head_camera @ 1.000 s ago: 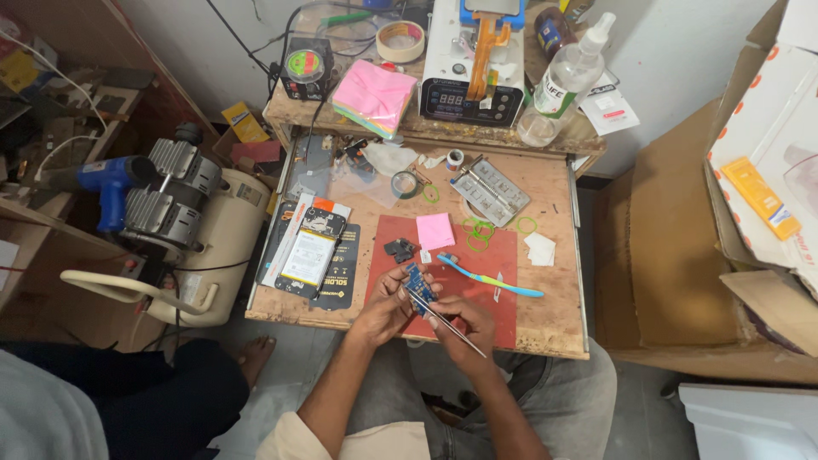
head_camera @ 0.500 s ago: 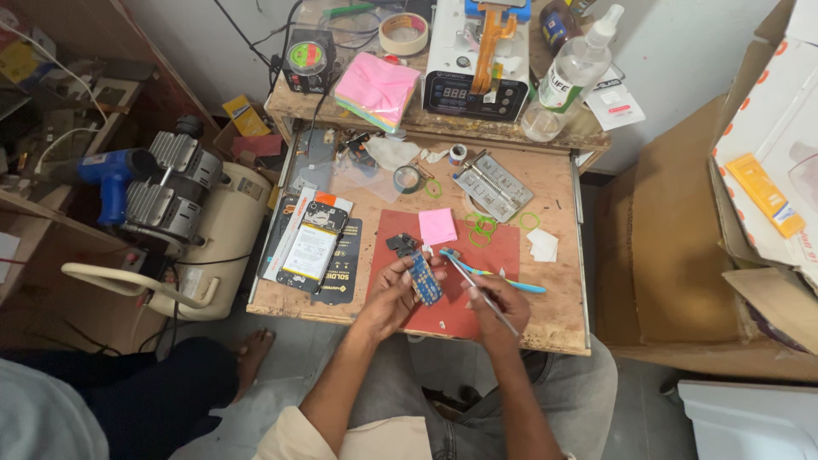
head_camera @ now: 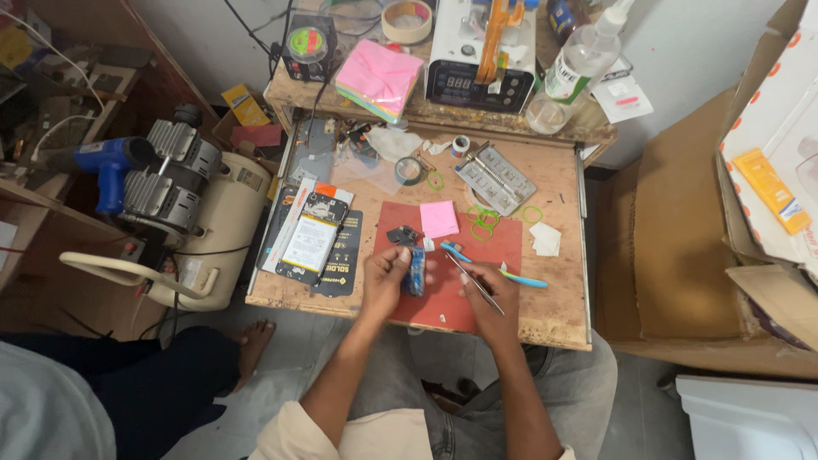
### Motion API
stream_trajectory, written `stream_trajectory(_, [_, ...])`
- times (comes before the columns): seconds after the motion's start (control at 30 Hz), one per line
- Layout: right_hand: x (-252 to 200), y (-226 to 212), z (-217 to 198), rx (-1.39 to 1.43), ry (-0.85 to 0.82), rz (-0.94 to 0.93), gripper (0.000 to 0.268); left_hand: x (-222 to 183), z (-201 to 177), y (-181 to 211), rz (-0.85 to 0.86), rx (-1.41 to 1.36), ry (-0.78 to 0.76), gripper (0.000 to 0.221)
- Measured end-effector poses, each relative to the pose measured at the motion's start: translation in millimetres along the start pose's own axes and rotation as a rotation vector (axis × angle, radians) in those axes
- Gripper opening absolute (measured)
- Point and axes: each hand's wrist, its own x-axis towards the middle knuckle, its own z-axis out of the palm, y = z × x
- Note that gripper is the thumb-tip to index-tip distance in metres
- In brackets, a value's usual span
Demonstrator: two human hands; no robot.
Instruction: The person handles a circuit board with their hands, wipes it with a brush, and uses a metal tool to manipulate small parts. They also handle a phone screen and apply adhesive tape.
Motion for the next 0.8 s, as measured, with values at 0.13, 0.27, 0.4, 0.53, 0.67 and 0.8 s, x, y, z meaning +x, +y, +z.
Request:
stream_trajectory(0.13, [-2, -14, 2, -0.085, -0.022, 0.004, 0.024, 5, -7, 29, 0.311, 0.502, 0.177, 0.022])
stream_trajectory(0.27, [-1, -20, 3, -0.104, -0.017, 0.058, 0.025, 14, -13, 50, 0.328, 0.644, 0.34, 0.023])
stream_trajectory(0.4, [-2, -18, 2, -0.095, -0.025, 0.036, 0.025, 26, -18, 62, 0.362, 0.808, 0.249, 0.026])
stream_trajectory(0.53, [-3, -18, 1, -0.094, -0.027, 0.027, 0.024, 32, -19, 72, 0.349, 1.038, 0.24, 0.028])
stream_trajectory(0.67, [0, -14, 0, -0.074, -0.034, 0.017, 0.024, 33, -28, 76, 0.28, 0.83, 0.198, 0.035])
stream_trajectory(0.8, [-1, -15, 1, -0.08, -0.032, 0.014, 0.024, 27, -36, 82, 0.378, 0.933, 0.26, 0.048])
